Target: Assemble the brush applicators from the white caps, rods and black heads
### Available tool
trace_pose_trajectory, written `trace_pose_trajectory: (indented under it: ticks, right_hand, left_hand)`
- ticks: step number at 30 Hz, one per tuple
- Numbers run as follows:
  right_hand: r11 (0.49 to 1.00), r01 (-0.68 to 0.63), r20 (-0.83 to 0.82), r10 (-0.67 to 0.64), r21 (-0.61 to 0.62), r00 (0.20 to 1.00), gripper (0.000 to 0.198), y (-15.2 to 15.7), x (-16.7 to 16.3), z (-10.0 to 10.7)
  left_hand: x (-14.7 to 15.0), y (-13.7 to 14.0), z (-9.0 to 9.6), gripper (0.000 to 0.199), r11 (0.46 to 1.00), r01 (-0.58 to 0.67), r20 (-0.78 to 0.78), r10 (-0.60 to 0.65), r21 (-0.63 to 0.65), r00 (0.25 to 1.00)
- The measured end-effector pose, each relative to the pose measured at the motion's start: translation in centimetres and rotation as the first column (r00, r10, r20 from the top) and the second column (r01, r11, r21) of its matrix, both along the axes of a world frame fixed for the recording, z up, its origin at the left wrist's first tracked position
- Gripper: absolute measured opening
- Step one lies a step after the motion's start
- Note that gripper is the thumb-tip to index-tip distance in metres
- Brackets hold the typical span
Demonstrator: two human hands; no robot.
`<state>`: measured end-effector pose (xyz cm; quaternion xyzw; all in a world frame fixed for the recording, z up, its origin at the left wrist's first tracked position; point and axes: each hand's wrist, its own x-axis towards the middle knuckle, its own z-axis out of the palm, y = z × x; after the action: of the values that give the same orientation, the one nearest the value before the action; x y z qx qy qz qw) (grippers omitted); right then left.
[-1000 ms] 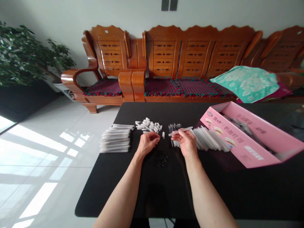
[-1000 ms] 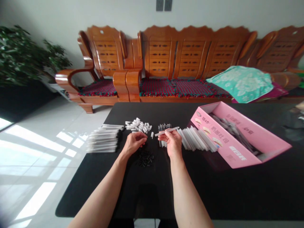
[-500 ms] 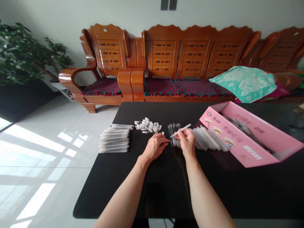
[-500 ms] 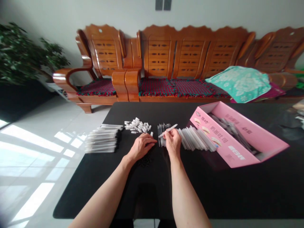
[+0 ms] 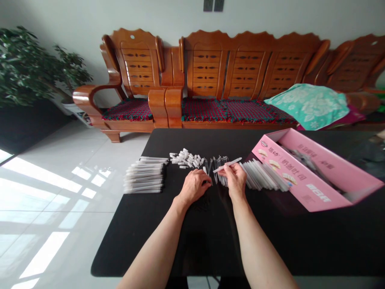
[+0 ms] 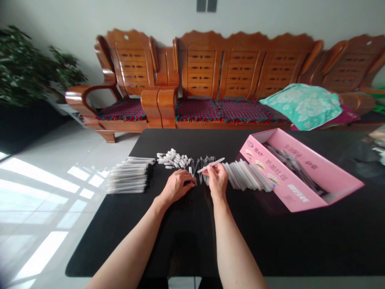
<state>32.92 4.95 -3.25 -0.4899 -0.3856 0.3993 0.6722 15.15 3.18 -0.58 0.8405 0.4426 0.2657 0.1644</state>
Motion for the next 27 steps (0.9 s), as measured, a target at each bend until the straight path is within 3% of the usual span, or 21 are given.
trace_pose_trajectory:
  ticks: [5, 16, 22, 27]
  right_hand:
    - [0.999, 0.037, -0.024, -0.037, 0.008, 0.999, 0.032, 0.1, 0.3, 0.0]
    - [0.999, 0.041, -0.054, -0.04, 0.023, 0.998, 0.026, -0.2, 0.1, 0.3]
    - [0.998, 0.05, -0.092, -0.046, 0.036, 0.995, 0.026, 0.0, 0.0, 0.3]
    - [0.988, 0.133, -0.201, -0.114, 0.084, 0.973, 0.024, 0.2, 0.5, 0.6]
  left_hand:
    - [0.2, -0.1, 0.2, 0.017, 0.981, -0.194, -0.064, 0.194, 0.019, 0.979]
    - [0.3, -0.1, 0.5, 0.011, 0.924, -0.37, -0.204, 0.346, -0.093, 0.916]
    - [0.2, 0.0, 1.0, 0.013, 0.922, -0.365, -0.251, 0.326, -0.129, 0.912]
    - [-0.8, 0.2, 0.7, 0.013, 0.925, -0.348, -0.101, 0.336, -0.154, 0.937]
